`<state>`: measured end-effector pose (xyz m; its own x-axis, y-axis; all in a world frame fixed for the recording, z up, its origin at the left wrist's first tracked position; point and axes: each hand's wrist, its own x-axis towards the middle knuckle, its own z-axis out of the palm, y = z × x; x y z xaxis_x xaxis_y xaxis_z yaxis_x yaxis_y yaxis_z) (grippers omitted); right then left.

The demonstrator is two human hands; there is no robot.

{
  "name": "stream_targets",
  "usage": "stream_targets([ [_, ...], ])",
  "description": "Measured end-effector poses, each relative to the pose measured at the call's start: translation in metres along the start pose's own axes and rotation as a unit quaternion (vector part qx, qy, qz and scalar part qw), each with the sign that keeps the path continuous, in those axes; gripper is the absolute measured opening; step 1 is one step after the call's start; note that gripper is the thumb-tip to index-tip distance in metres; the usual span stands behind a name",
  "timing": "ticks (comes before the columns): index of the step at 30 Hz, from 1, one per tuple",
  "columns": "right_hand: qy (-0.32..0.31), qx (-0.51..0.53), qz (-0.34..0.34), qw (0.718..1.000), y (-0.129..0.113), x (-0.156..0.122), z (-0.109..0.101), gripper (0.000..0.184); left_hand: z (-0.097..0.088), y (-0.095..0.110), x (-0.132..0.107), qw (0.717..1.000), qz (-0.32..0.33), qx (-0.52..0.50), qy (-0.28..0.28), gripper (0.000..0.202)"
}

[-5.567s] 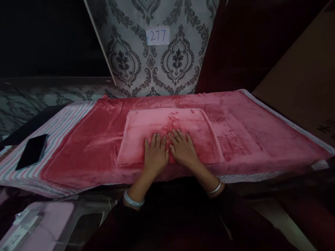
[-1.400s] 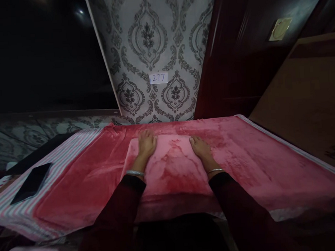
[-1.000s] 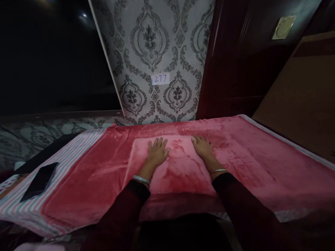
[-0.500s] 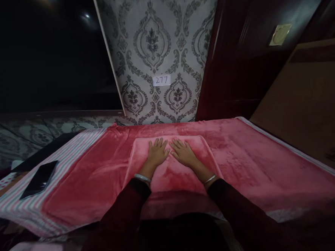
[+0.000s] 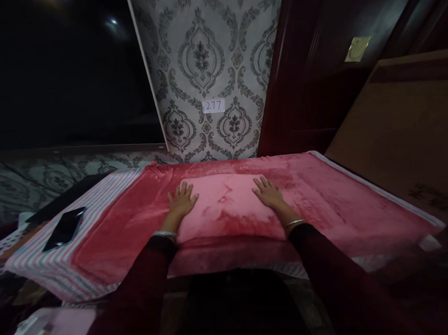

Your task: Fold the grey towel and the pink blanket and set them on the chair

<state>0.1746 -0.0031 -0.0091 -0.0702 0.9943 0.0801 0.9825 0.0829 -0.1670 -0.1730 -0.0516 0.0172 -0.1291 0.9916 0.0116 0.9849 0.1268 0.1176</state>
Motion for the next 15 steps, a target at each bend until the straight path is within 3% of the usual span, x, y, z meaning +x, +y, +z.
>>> stream_targets([
  [3, -0.038, 0.027, 0.031, 0.998, 0.025, -0.009, -0.007, 0.061, -0.007, -0.016, -0.007, 1.000, 0.001, -0.003, -0.028, 0.067],
  [6, -0.027, 0.012, 0.053, 0.998, 0.031, -0.020, -0.016, 0.062, -0.016, -0.012, -0.016, 1.000, -0.013, 0.010, -0.010, 0.065],
  [8, 0.005, -0.007, 0.030, 1.000, 0.020, -0.029, -0.020, 0.062, -0.020, 0.004, -0.025, 0.999, 0.001, 0.015, 0.032, 0.062],
  [10, 0.029, -0.012, -0.034, 0.999, -0.003, -0.041, -0.020, 0.061, -0.018, 0.028, -0.037, 0.996, 0.058, 0.015, 0.060, 0.061],
  [13, 0.027, 0.004, -0.136, 0.990, -0.041, -0.061, -0.011, 0.060, -0.005, 0.066, -0.056, 0.989, 0.144, -0.003, 0.033, 0.061],
  [15, 0.008, 0.008, -0.166, 0.986, -0.059, -0.072, -0.002, 0.060, 0.008, 0.082, -0.064, 0.987, 0.158, -0.005, 0.008, 0.061],
])
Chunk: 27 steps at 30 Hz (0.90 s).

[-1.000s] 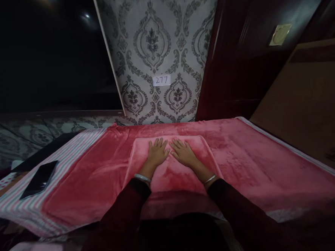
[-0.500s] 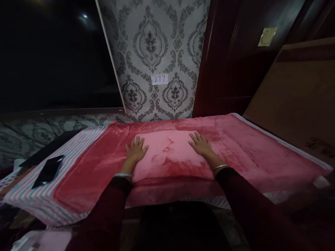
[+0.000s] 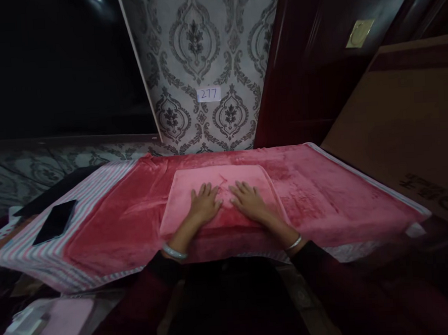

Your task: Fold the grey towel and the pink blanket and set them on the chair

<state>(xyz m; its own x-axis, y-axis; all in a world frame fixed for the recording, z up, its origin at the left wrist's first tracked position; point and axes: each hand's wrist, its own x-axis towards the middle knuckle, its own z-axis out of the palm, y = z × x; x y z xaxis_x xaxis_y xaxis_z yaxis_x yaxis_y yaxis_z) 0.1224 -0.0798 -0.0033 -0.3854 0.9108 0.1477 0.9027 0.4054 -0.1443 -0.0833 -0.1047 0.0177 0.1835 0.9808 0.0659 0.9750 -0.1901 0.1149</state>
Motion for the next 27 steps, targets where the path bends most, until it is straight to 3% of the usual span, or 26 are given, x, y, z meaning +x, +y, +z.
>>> stream_targets([
  [6, -0.016, -0.006, 0.003, 1.000, -0.010, -0.008, 0.014, 0.059, 0.022, 0.005, -0.002, 0.999, 0.004, 0.021, -0.026, 0.064],
  [17, -0.033, 0.004, 0.003, 0.999, -0.004, -0.006, 0.011, 0.059, 0.019, 0.007, -0.002, 0.999, -0.011, 0.020, -0.030, 0.064],
  [22, -0.026, -0.023, -0.002, 0.999, 0.009, -0.010, 0.008, 0.058, 0.015, 0.009, -0.005, 0.999, -0.010, 0.019, -0.026, 0.065],
  [27, -0.010, -0.060, 0.045, 0.997, 0.036, -0.028, 0.004, 0.056, 0.011, 0.010, -0.009, 1.000, -0.004, 0.021, -0.019, 0.064],
])
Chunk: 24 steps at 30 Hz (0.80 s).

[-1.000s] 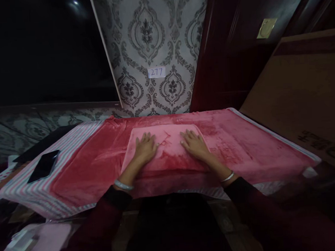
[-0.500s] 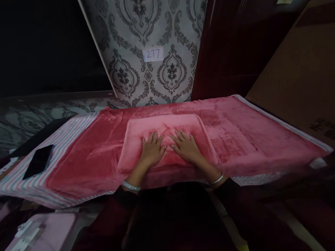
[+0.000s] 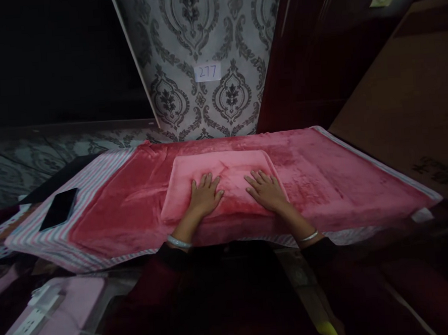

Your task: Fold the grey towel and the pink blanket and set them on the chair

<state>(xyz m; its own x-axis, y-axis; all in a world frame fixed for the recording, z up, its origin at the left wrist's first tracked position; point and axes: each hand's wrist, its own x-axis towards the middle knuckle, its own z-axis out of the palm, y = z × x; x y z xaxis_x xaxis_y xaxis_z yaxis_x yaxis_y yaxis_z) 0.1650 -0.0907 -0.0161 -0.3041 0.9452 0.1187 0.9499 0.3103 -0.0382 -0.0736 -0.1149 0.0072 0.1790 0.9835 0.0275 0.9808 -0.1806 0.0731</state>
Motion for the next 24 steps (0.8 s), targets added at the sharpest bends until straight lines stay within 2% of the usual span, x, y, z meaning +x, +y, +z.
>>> stream_targets([
  [5, -0.012, 0.004, 0.064, 0.998, 0.025, -0.018, 0.000, 0.054, 0.000, -0.014, -0.015, 0.999, -0.021, 0.021, 0.026, 0.065],
  [10, 0.000, 0.019, 0.105, 0.994, 0.047, -0.031, 0.004, 0.054, -0.003, -0.056, -0.048, 0.995, -0.083, 0.018, 0.053, 0.063],
  [12, 0.028, 0.028, 0.117, 0.992, 0.049, -0.034, 0.002, 0.054, -0.007, -0.071, -0.061, 0.991, -0.122, 0.001, 0.061, 0.063],
  [14, 0.085, 0.039, 0.104, 0.990, 0.040, -0.036, -0.002, 0.054, -0.012, -0.076, -0.070, 0.985, -0.150, -0.005, 0.089, 0.060],
  [17, 0.142, 0.064, 0.025, 0.988, 0.005, -0.034, -0.009, 0.054, -0.017, -0.060, -0.071, 0.983, -0.116, 0.009, 0.144, 0.052],
  [21, 0.084, 0.073, -0.066, 0.992, -0.049, -0.029, -0.007, 0.054, -0.004, -0.012, -0.057, 0.992, 0.000, -0.010, 0.129, 0.050],
  [24, 0.062, 0.054, -0.074, 0.994, -0.069, -0.028, 0.003, 0.054, 0.016, 0.013, -0.049, 0.992, 0.003, -0.006, 0.127, 0.051],
])
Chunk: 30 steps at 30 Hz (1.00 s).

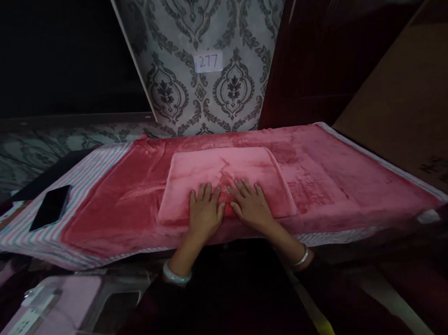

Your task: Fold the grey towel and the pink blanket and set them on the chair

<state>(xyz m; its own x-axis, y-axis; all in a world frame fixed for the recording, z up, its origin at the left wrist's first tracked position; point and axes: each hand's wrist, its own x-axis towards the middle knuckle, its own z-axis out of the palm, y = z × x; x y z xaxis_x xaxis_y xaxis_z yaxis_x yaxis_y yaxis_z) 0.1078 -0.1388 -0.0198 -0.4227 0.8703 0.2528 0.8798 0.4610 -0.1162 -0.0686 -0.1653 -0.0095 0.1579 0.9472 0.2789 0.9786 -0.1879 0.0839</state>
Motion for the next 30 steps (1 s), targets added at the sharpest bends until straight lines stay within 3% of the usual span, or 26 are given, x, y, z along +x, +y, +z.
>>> stream_targets([
  [5, 0.003, -0.015, 0.004, 1.000, 0.001, -0.003, 0.008, 0.053, 0.017, 0.002, -0.004, 1.000, -0.002, 0.011, 0.020, 0.053],
  [18, 0.004, -0.014, 0.005, 1.000, 0.006, -0.004, 0.009, 0.054, 0.014, 0.000, -0.004, 1.000, 0.000, 0.012, 0.013, 0.053],
  [25, 0.026, -0.037, 0.057, 0.997, 0.046, -0.024, 0.005, 0.051, 0.010, -0.007, -0.007, 1.000, 0.000, -0.006, 0.021, 0.053],
  [30, 0.058, -0.029, 0.123, 0.990, 0.086, -0.047, 0.008, 0.050, 0.000, -0.047, -0.016, 0.998, -0.058, -0.007, 0.034, 0.052],
])
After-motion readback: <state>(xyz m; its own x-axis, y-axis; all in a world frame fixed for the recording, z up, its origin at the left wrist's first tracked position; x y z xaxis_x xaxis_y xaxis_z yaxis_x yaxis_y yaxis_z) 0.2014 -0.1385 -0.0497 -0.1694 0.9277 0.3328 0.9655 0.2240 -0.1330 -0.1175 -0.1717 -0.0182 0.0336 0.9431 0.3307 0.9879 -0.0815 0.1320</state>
